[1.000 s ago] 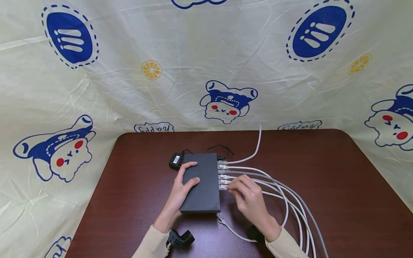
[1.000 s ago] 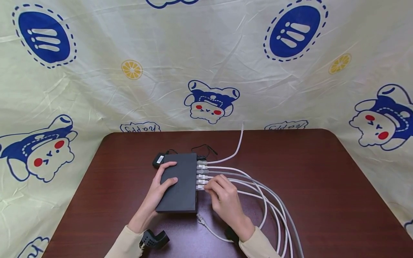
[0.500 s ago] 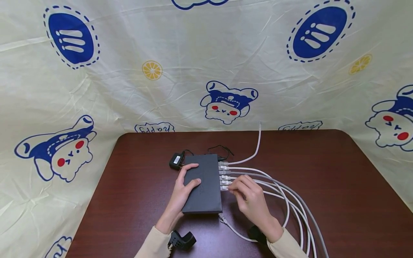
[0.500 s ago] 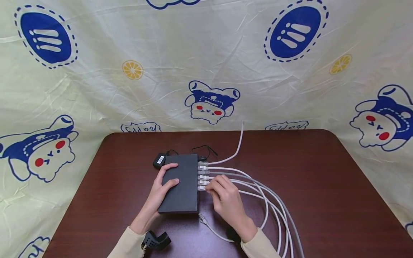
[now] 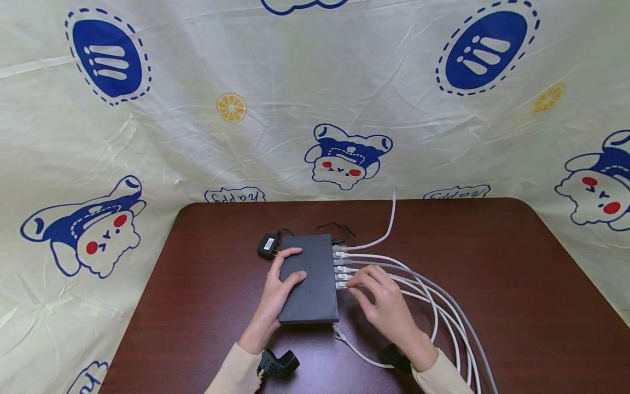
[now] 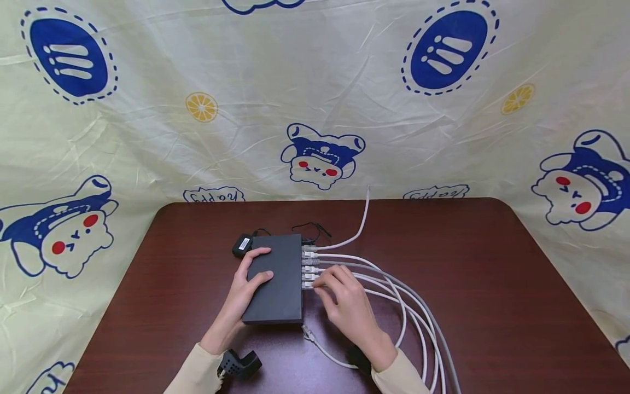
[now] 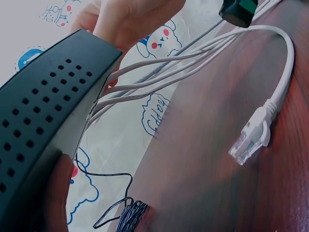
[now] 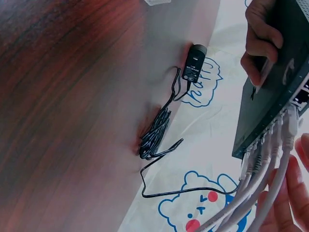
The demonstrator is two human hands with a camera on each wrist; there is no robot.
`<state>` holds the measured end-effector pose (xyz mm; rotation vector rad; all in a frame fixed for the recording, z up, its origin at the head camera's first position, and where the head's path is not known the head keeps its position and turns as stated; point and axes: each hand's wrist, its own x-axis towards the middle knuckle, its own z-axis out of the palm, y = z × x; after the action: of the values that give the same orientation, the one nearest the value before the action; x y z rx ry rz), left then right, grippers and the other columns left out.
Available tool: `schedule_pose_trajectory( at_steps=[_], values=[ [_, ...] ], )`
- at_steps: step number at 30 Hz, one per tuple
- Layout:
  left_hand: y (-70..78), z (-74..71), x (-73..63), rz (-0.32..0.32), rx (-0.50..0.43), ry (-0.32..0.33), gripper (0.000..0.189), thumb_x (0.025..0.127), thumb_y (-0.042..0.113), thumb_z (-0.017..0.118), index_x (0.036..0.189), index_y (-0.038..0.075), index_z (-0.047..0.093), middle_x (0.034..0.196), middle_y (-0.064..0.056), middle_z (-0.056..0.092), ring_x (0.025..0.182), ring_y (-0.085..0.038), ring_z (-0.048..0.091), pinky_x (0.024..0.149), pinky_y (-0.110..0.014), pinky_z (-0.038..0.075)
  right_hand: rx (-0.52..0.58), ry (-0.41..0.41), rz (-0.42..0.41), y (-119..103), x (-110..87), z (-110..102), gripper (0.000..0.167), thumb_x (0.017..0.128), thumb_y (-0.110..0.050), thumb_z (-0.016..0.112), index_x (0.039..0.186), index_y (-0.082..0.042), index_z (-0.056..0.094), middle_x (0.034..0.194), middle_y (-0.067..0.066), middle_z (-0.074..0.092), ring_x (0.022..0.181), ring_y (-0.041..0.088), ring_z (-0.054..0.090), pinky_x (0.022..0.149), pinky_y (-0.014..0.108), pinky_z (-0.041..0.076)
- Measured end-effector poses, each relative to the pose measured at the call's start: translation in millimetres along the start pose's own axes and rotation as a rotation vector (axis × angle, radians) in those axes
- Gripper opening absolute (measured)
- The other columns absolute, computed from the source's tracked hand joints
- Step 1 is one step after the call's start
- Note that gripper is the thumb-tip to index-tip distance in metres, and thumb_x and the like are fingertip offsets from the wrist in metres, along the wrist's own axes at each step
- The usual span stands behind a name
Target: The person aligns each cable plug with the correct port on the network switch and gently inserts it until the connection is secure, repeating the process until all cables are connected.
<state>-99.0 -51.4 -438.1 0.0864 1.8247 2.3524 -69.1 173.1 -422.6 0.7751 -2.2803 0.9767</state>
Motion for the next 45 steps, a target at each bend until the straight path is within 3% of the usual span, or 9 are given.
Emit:
schedule_pose_trajectory(
  at_steps=[6, 12, 27, 35, 45],
  values=[
    [1.1, -2.6, 0.4, 0.004, 0.033, -0.008, 0.047, 0.089, 0.008, 0.062, 0.133, 0.017, 0.051, 0.139, -0.015, 0.038, 0.105, -0.029, 0.05, 0.077, -0.037, 0.046, 0.024, -0.011, 0.058, -5, -0.4, -6, 0.023, 0.078, 0.003, 0.073, 0.096, -0.01, 0.069, 0.094, -0.005, 0.063, 0.091, 0.012, 0.057, 0.079, 0.022, 0.042],
    [2.3, -4.1, 0.4, 0.001, 0.043, -0.014, 0.047, 0.089, 0.009, 0.062, 0.134, 0.018, 0.051, 0.141, -0.015, 0.036, 0.108, -0.03, 0.047, 0.079, -0.037, 0.045, 0.052, -0.03, 0.059, -10, -1.3, -8, 0.037, 0.079, 0.004, 0.072, 0.113, -0.008, 0.065, 0.09, -0.007, 0.06, 0.079, 0.007, 0.056, 0.068, 0.021, 0.045],
    [1.2, -5.8, 1.7, -0.011, 0.048, -0.02, 0.048, 0.09, 0.01, 0.062, 0.135, 0.018, 0.049, 0.144, -0.013, 0.032, 0.114, -0.032, 0.042, 0.081, -0.037, 0.042, 0.139, -0.29, 0.184, -20, -7.3, -6, 0.051, 0.092, -0.014, 0.065, 0.14, -0.014, 0.046, 0.086, -0.01, 0.064, 0.077, 0.001, 0.06, 0.066, 0.025, 0.05],
    [1.0, -5.8, 2.0, 0.007, 0.039, -0.034, 0.049, 0.091, 0.009, 0.061, 0.137, 0.018, 0.049, 0.143, -0.013, 0.034, 0.114, -0.03, 0.043, 0.08, -0.036, 0.044, 0.237, -0.424, 0.248, -23, -11.4, 1, 0.051, 0.098, -0.022, 0.056, 0.146, -0.018, 0.037, 0.088, -0.009, 0.066, 0.081, 0.003, 0.062, 0.068, 0.027, 0.051],
    [1.9, -5.6, 1.3, 0.032, 0.067, -0.045, 0.051, 0.09, 0.011, 0.061, 0.138, 0.02, 0.047, 0.142, -0.011, 0.036, 0.119, -0.03, 0.039, 0.088, -0.038, 0.038, 0.323, -0.409, 0.272, -27, -12.7, 10, 0.05, 0.095, -0.022, 0.06, 0.141, -0.011, 0.045, 0.099, -0.005, 0.065, 0.081, 0.004, 0.062, 0.072, 0.029, 0.052]
  ],
)
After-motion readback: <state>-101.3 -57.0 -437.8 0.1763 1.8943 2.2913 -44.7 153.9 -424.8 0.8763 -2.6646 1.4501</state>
